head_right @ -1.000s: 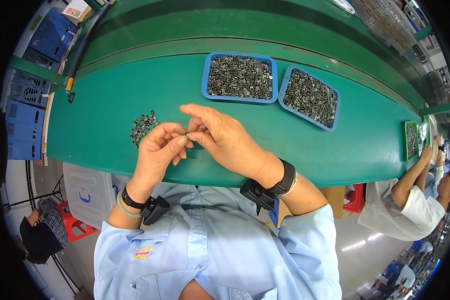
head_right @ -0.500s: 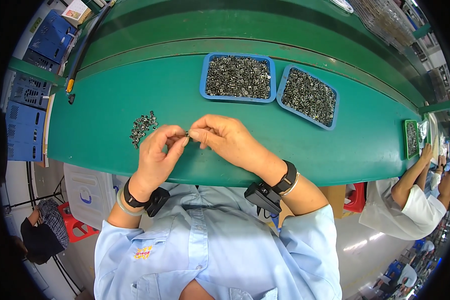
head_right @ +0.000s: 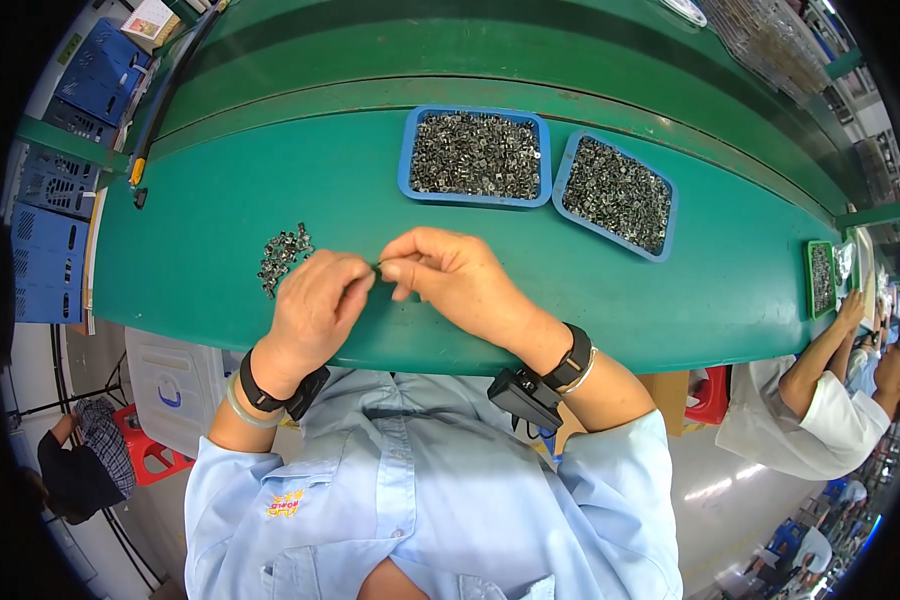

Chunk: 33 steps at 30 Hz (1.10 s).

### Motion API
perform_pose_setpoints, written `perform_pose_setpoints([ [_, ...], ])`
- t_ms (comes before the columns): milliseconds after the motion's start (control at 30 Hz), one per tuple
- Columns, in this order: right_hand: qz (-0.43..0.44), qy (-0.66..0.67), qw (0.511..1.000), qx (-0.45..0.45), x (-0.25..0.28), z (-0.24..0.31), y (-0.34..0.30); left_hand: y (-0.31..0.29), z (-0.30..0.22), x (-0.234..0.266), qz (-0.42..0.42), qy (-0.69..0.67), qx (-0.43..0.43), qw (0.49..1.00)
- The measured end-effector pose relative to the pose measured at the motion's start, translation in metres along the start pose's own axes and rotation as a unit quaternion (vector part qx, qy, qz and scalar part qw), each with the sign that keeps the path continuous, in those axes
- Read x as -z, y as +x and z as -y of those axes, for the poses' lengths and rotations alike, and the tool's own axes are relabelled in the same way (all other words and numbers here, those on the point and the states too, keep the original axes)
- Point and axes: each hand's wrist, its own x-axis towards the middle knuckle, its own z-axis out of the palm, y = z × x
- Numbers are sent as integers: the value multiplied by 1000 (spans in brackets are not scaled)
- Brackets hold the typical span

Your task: The person picks up small metal components from a pile, joins them together by hand, and places the assembled pieces back onto the green work surface.

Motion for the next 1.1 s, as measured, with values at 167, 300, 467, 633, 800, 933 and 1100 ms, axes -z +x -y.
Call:
perform_pose_setpoints([
  [167, -103, -103, 969, 198, 3, -10, -1, -10, 7, -1, -35, -31, 113, 992],
  [300, -170, -331, 864, 340, 0, -9, 5, -17, 2, -4, -26, -87, 224, 970],
  [467, -162, -415, 852, 275, 15, -18, 2, -25, 3, -11, -2, -93, 247, 965],
  [633, -158, -403, 872, 226, 12, -19, 3, -28, 7, -13, 1, -92, 250, 964],
  [800, -134, -442, 860, 217, 9, -22, 11, -24, 4, -10, 42, -80, 243, 966],
  [933, -136, -444, 861, 209, 9, -24, 17, -13, -3, -14, 102, 34, 126, 986],
  [1100, -122, -500, 825, 234, 1, -23, 27, -16, 7, -15, 125, 78, 133, 980],
])
